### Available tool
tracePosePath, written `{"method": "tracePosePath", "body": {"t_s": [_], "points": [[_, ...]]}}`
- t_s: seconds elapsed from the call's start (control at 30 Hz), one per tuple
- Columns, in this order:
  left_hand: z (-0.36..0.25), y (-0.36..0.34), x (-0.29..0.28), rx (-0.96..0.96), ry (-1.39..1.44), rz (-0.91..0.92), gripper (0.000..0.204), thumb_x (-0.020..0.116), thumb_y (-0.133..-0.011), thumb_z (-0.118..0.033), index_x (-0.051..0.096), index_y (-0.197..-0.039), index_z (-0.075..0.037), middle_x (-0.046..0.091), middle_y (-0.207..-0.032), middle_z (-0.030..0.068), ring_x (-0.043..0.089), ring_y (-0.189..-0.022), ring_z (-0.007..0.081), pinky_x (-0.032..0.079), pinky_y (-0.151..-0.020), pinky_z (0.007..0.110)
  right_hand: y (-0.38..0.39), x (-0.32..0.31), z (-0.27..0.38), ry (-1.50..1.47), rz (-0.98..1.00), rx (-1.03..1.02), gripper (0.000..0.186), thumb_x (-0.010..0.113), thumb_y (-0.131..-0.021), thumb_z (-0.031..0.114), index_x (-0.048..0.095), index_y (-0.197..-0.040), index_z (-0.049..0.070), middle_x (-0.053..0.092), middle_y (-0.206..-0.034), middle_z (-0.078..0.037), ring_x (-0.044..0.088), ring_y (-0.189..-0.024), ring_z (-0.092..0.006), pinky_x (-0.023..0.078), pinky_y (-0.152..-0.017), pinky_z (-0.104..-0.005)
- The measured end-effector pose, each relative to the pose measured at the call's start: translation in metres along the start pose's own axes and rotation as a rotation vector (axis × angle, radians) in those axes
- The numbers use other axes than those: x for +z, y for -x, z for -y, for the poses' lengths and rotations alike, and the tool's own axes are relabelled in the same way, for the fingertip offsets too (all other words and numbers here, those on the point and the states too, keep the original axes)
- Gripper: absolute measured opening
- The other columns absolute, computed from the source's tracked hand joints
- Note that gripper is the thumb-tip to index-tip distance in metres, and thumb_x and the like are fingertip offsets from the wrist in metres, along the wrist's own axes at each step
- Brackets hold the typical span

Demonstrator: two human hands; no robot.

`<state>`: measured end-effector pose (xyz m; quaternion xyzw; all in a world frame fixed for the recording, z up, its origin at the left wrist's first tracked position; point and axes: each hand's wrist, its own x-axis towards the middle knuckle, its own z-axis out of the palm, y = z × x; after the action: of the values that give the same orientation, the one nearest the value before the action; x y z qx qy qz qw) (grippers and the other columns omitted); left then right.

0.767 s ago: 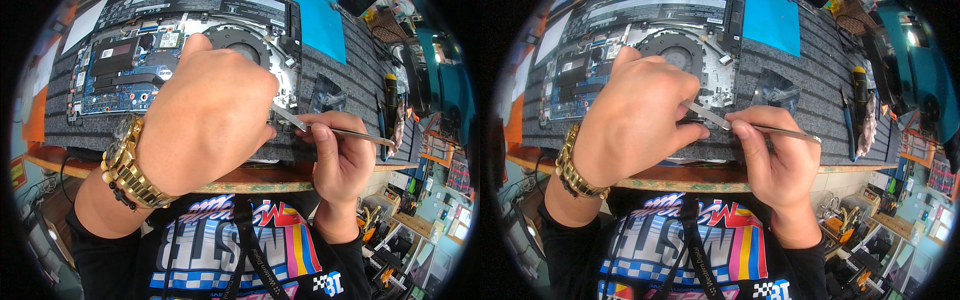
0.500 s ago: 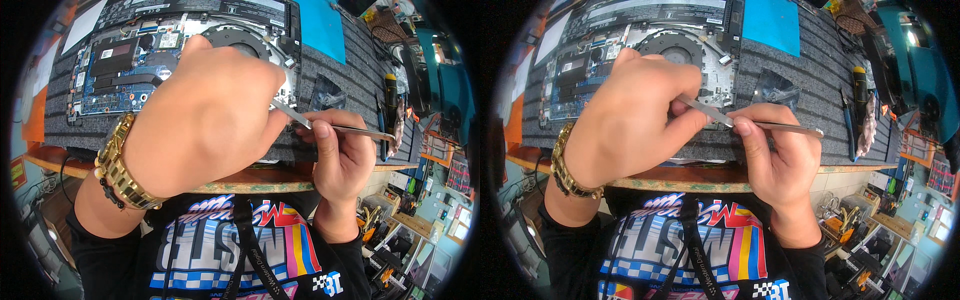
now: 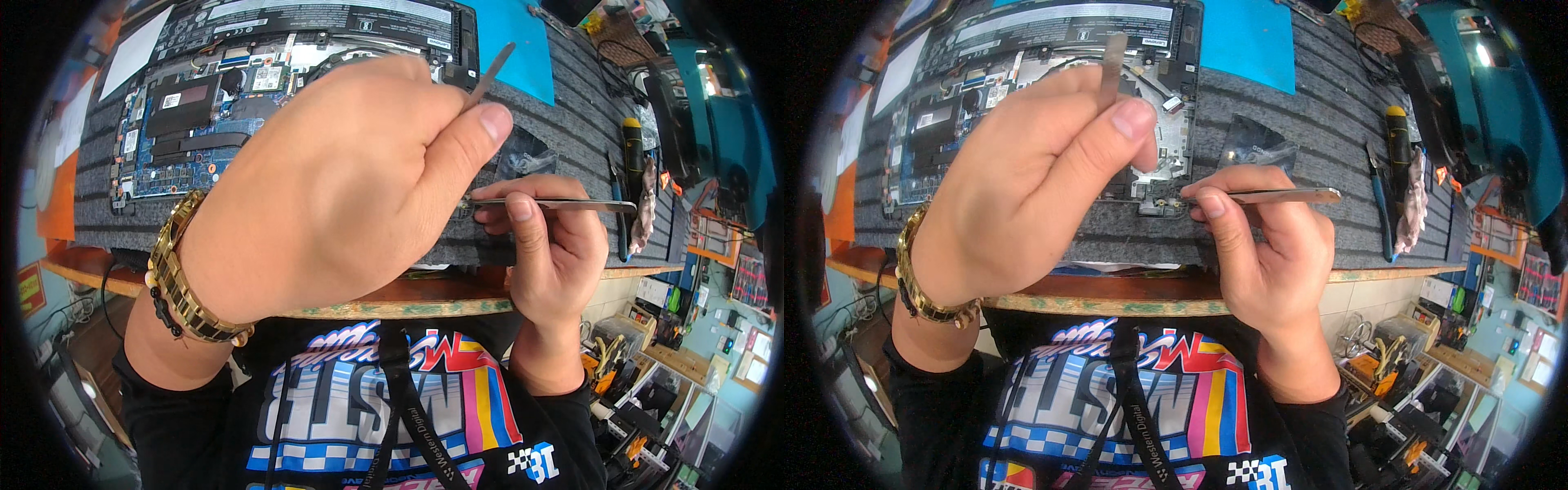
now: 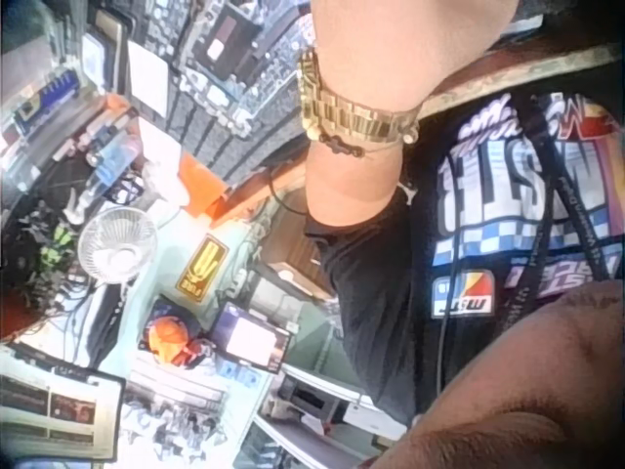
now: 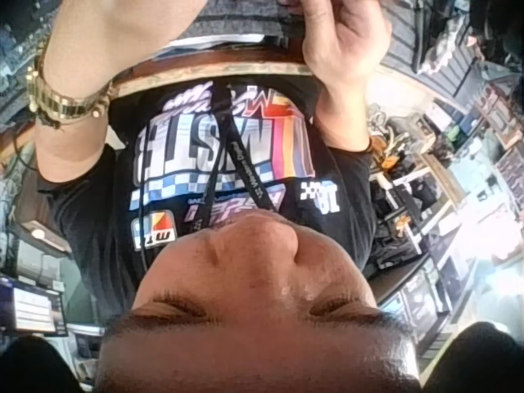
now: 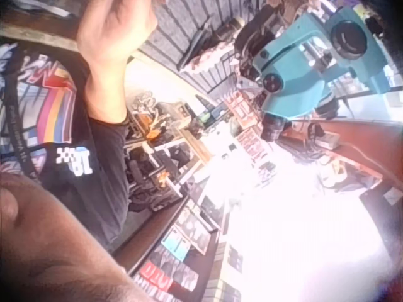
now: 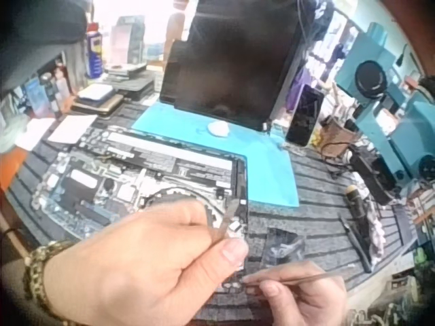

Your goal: The person uses tweezers and their hands to manipulate small internal components and cables inside an open laptop chassis on a repair bench.

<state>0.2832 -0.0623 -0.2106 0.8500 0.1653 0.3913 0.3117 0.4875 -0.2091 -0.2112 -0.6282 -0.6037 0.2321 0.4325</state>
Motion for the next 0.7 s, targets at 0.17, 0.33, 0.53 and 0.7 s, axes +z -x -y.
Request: {"method": "tracePosePath", "body": {"t_s": [0.17,0.33,0.53,0.7], "points": [[-0.009,0.006,0.003,-0.16,0.169,0.132,0.022,0.067,-0.11,-0.017,0.076,-0.101,0.001,0.066,-0.073,0.01,0.061,-0.065,0.0264,0.049,-0.064,0.037,0.0,0.006,0.004,-0.163,-0.119,0.079,0.01,0.069,-0.109,0.0,0.073,-0.104,-0.008,0.079,-0.103,-0.013,0.075,-0.082,-0.0144,0.06,-0.073,-0.0263],[-0.009,0.006,0.006,-0.225,0.177,0.163,0.008,0.074,-0.102,-0.006,0.074,-0.102,0.001,0.068,-0.076,0.0115,0.065,-0.066,0.0246,0.051,-0.063,0.034,0.001,0.005,0.0,-0.212,-0.123,0.1,0.012,0.068,-0.111,0.003,0.071,-0.107,-0.008,0.079,-0.104,-0.013,0.075,-0.084,-0.0139,0.06,-0.074,-0.0262],[-0.004,0.009,0.016,-0.177,0.128,0.112,0.01,0.075,-0.096,-0.002,0.067,-0.1,0.0,0.07,-0.076,0.0136,0.072,-0.066,0.0266,0.056,-0.064,0.035,0.002,0.005,0.001,-0.238,-0.117,0.109,0.012,0.068,-0.111,0.004,0.07,-0.11,-0.007,0.079,-0.105,-0.014,0.074,-0.085,-0.0133,0.06,-0.075,-0.0253],[-0.003,0.009,0.017,-0.117,0.129,0.113,0.009,0.075,-0.096,-0.002,0.067,-0.099,-0.001,0.07,-0.075,0.014,0.073,-0.066,0.0285,0.056,-0.063,0.037,0.004,0.006,0.004,-0.306,-0.148,0.122,0.011,0.068,-0.111,0.004,0.067,-0.115,-0.006,0.079,-0.106,-0.016,0.074,-0.086,-0.0135,0.06,-0.078,-0.0252]]}}
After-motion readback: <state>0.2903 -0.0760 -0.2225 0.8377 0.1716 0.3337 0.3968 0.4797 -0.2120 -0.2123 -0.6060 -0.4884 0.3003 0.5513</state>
